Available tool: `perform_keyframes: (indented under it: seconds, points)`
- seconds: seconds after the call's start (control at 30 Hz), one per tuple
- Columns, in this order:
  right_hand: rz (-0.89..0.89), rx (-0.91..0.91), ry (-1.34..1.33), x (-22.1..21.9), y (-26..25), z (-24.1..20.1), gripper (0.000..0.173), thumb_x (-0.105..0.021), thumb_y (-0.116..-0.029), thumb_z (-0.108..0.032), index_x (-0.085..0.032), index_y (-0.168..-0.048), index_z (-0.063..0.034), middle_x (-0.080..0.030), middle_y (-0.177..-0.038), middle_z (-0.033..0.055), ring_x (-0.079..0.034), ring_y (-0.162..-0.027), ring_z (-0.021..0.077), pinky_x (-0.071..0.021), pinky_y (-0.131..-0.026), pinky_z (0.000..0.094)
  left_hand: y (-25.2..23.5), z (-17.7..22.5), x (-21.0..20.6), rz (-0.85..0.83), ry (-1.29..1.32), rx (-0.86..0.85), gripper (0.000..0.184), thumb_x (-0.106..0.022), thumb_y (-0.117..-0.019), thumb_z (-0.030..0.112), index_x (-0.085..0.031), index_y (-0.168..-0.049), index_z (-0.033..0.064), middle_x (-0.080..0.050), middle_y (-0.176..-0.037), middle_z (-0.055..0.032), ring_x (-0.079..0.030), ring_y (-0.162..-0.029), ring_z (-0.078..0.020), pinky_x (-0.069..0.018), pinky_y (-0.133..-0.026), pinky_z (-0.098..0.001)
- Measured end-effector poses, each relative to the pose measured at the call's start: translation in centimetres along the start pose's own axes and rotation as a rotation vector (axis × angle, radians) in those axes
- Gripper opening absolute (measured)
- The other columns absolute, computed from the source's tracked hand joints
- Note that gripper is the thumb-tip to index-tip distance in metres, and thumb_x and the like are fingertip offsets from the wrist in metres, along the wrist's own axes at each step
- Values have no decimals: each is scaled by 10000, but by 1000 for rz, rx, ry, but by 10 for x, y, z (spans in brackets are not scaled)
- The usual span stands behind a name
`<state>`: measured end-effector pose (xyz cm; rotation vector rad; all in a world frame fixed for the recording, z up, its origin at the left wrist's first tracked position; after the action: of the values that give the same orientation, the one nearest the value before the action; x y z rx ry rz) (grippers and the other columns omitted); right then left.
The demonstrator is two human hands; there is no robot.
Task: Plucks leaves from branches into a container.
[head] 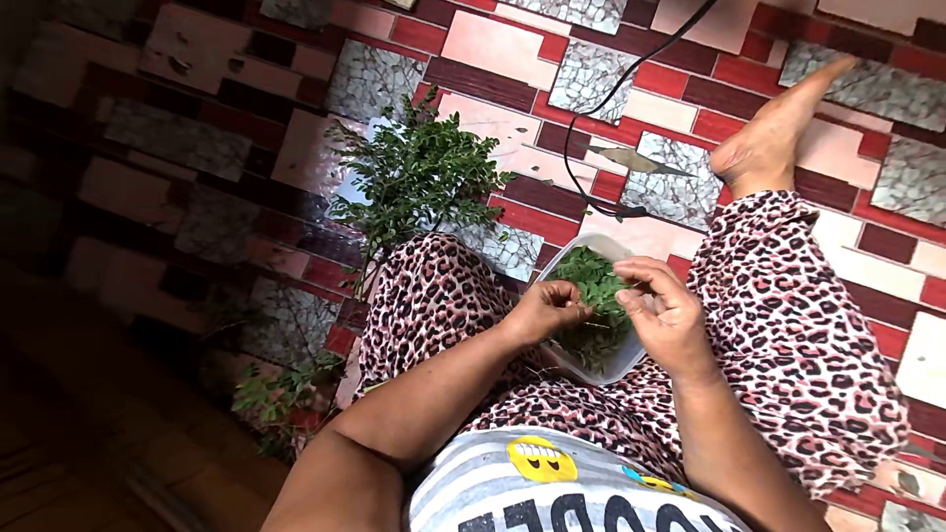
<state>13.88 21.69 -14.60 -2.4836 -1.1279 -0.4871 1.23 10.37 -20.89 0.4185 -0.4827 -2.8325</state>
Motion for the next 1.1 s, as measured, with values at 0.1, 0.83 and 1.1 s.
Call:
perform_keyframes:
  seconds: [0.1, 0.83, 1.1]
  points:
    - [-3, -58, 26, -9, 3, 8, 105, -679, -934, -99, -723, -1004, -34, -708, -1080, 81, -672, -1008, 146, -568, -885, 321, 0, 1, 0, 2, 7, 1, 87, -690, -941, 63, -655, -864, 48, -617, -742, 32, -579, -666, -36, -508, -653, -217]
    - [-80, -357, -256, -24, 13, 25, 36, -695, -906, -15, -694, -931, -42, -688, -890, 5, -653, -821, 45, -566, -773, 223, 0, -2, 1, 40, 156, 62, 47, -674, -947, 34, -679, -901, 32, -644, -743, 15, -598, -662, -49, -526, -658, -218]
    - [-53, -454, -452, -30, 15, 28, 95, -690, -882, -52, -676, -974, -70, -679, -943, 25, -658, -893, 113, -574, -817, 295, 0, -1, 0, 28, 149, 33, 57, -688, -943, 55, -696, -889, 41, -648, -737, 25, -594, -657, -44, -513, -646, -212]
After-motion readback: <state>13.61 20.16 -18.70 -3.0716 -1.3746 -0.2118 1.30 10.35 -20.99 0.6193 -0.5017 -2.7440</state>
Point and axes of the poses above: each hand's wrist, its own y-axis away from the middle knuckle, its own x-axis out of the back of the hand, z = x × y, the point moved 6 cm from there along -y, towards the middle knuckle
